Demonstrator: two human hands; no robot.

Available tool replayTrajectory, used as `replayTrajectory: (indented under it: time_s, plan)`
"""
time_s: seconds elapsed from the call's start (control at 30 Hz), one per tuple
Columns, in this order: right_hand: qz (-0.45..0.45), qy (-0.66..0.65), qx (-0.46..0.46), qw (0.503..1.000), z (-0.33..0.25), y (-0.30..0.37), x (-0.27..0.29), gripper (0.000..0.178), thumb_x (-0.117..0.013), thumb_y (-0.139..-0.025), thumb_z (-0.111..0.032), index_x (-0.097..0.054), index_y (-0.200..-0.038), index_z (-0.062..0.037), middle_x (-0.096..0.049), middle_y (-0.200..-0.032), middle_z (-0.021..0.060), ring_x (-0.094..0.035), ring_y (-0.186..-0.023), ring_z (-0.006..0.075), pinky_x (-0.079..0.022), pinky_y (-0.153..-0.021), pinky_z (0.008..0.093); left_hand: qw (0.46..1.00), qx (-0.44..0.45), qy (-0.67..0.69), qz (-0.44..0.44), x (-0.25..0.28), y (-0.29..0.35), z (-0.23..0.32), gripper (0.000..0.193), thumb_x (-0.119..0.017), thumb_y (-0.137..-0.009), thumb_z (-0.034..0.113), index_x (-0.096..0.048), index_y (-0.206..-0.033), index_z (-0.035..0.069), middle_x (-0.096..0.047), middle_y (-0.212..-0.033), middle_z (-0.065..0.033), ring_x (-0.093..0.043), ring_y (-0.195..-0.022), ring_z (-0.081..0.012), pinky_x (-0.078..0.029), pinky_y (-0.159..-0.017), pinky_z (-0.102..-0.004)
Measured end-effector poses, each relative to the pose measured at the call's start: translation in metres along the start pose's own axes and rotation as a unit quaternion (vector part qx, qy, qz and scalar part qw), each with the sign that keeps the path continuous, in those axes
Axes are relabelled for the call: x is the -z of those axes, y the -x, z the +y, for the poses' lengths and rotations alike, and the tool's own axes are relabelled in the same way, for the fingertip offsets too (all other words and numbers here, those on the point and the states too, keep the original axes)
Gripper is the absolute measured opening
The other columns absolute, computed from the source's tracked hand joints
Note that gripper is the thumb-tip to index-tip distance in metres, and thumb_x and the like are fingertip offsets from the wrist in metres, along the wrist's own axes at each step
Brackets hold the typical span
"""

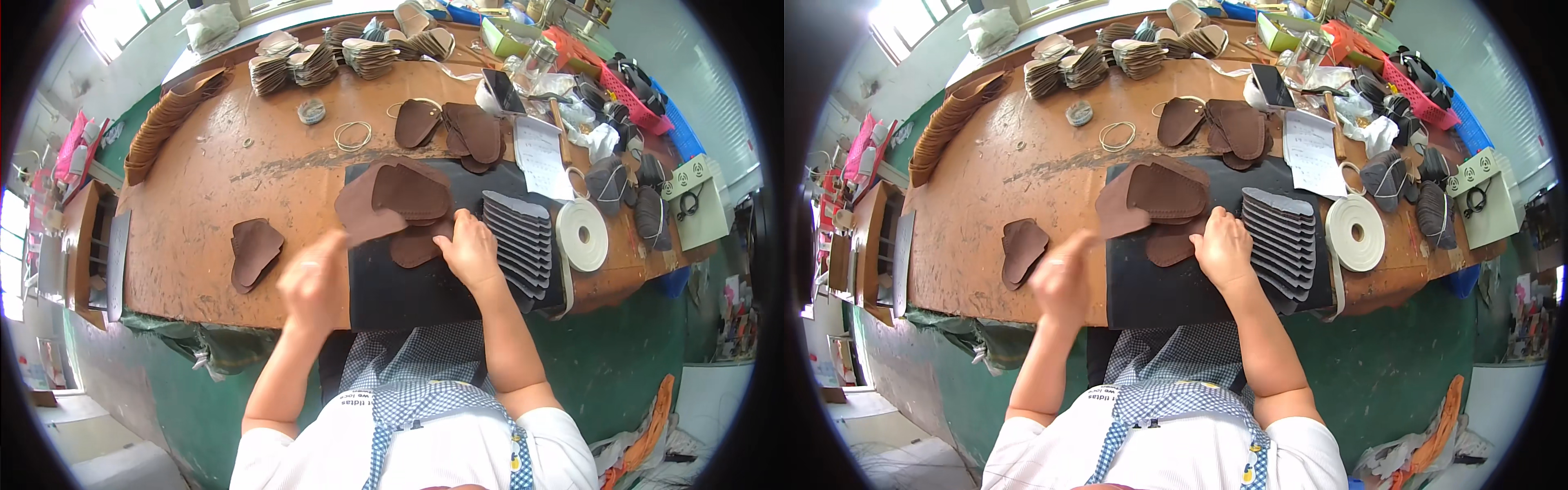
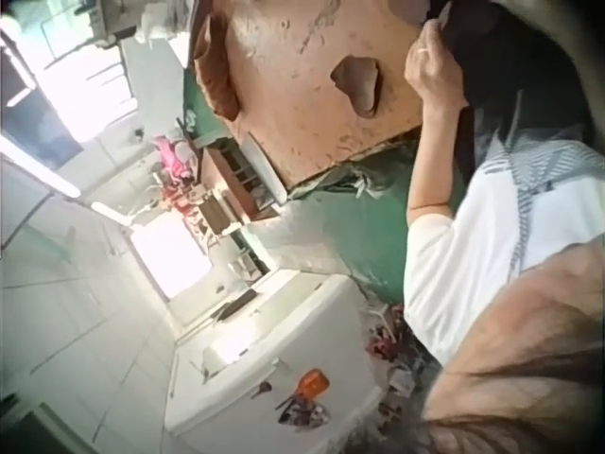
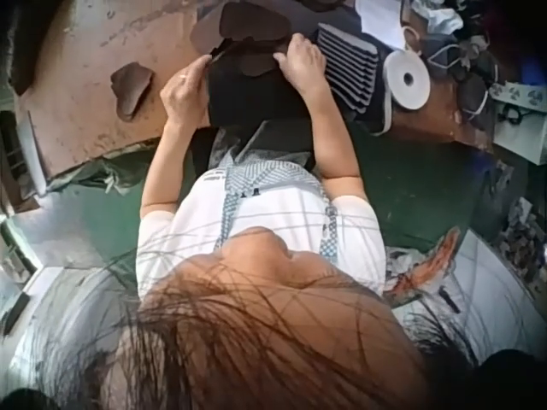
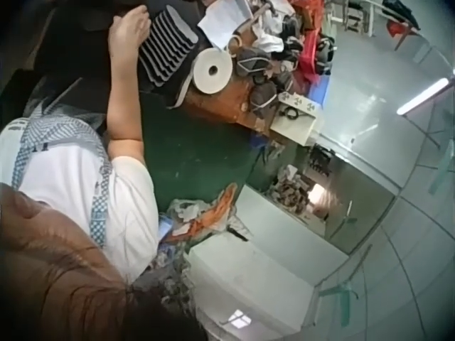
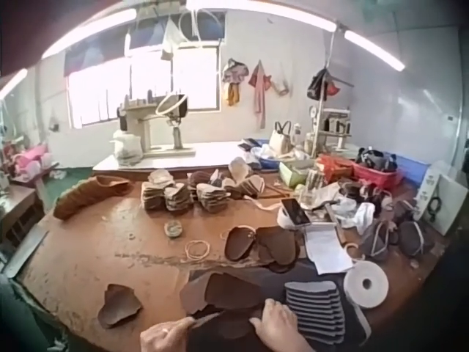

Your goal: The worker is assembling various leather and foam components for shoes at a manufacturing workbench.

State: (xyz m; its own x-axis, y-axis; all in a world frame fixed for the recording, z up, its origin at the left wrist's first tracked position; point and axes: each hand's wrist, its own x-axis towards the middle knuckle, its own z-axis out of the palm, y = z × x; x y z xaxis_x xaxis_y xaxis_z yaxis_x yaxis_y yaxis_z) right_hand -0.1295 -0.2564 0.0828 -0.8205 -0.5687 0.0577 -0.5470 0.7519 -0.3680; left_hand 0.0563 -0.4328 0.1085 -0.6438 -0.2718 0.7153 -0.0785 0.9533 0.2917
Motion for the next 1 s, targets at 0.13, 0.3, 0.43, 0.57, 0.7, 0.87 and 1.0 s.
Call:
replayTrajectory:
  time_s: [0.13, 0.3, 0.43, 0.57, 0.7, 0.87, 1.0]
  plan:
    - [0.039, -0.053, 0.015, 0.998, 0.002, 0.009, 0.001, 0.038, -0.079, -0.079, -0.014, -0.054, -0.103, 0.0010, -0.064, -0.094, 0.0195, -0.064, -0.095, 0.0394, -0.053, -0.083, 0.0461, 0.973, 0.064, -0.216, 0.050, 0.042, 0.003, -0.050, 0.030, -0.062, -0.086, -0.006, -0.069, -0.113, 0.005, -0.074, -0.101, -0.0121, -0.071, -0.089, -0.0317, -0.057, -0.077, -0.0381]
    - [0.022, -0.309, -0.069, 0.948, 0.010, 0.020, -0.009, 0.031, -0.069, -0.083, 0.005, -0.049, -0.105, -0.0015, -0.062, -0.087, 0.0107, -0.065, -0.075, 0.0217, -0.055, -0.073, 0.0352, 0.969, 0.207, -0.090, -0.096, 0.063, 0.079, -0.011, 0.020, -0.071, -0.087, 0.009, -0.058, -0.073, 0.003, -0.059, -0.066, -0.0100, -0.055, -0.054, -0.0288, -0.047, -0.055, -0.0368]
    - [0.088, -0.355, -0.008, 0.931, -0.002, 0.029, -0.019, 0.039, -0.068, -0.083, 0.008, -0.049, -0.116, -0.0018, -0.059, -0.087, 0.0066, -0.061, -0.076, 0.0143, -0.054, -0.069, 0.0293, 0.846, 0.337, -0.005, -0.414, 0.029, 0.146, 0.026, 0.038, -0.067, -0.090, 0.041, -0.067, -0.087, 0.003, -0.069, -0.088, -0.0171, -0.068, -0.083, -0.0343, -0.053, -0.075, -0.0469]
    - [0.054, -0.414, -0.024, 0.908, -0.002, 0.044, -0.020, 0.054, -0.062, -0.085, 0.012, -0.043, -0.133, -0.0024, -0.054, -0.089, 0.0055, -0.060, -0.078, 0.0120, -0.055, -0.069, 0.0268, 0.876, 0.276, -0.078, -0.387, -0.031, 0.210, 0.024, 0.047, -0.075, -0.082, 0.039, -0.059, -0.107, 0.002, -0.068, -0.096, -0.0159, -0.067, -0.086, -0.0362, -0.055, -0.072, -0.0445]
    - [-0.060, -0.470, -0.072, 0.877, 0.009, 0.077, 0.000, 0.059, -0.057, -0.088, 0.013, -0.037, -0.141, 0.0004, -0.056, -0.099, 0.0076, -0.064, -0.083, 0.0140, -0.057, -0.070, 0.0263, 0.849, 0.298, -0.076, -0.430, -0.026, 0.204, 0.009, 0.023, -0.068, -0.083, 0.022, -0.062, -0.095, 0.004, -0.069, -0.083, -0.0155, -0.068, -0.078, -0.0354, -0.054, -0.067, -0.0463]
    - [-0.141, -0.598, -0.055, 0.787, 0.000, 0.092, 0.014, 0.043, -0.054, -0.089, 0.012, -0.052, -0.130, 0.0015, -0.061, -0.111, 0.0089, -0.066, -0.096, 0.0152, -0.059, -0.076, 0.0281, 0.832, 0.385, -0.214, -0.338, 0.039, 0.228, -0.050, 0.016, -0.065, -0.081, 0.020, -0.067, -0.092, 0.009, -0.070, -0.081, -0.0164, -0.068, -0.077, -0.0382, -0.055, -0.070, -0.0501]
    - [-0.212, -0.645, 0.005, 0.734, -0.023, 0.075, 0.005, 0.041, -0.056, -0.091, 0.010, -0.055, -0.130, -0.0006, -0.062, -0.114, 0.0083, -0.065, -0.098, 0.0143, -0.059, -0.075, 0.0274, 0.828, 0.446, -0.078, -0.329, 0.095, 0.159, -0.028, 0.017, -0.074, -0.083, 0.020, -0.068, -0.087, 0.004, -0.070, -0.077, -0.0122, -0.068, -0.068, -0.0231, -0.054, -0.066, -0.0338]
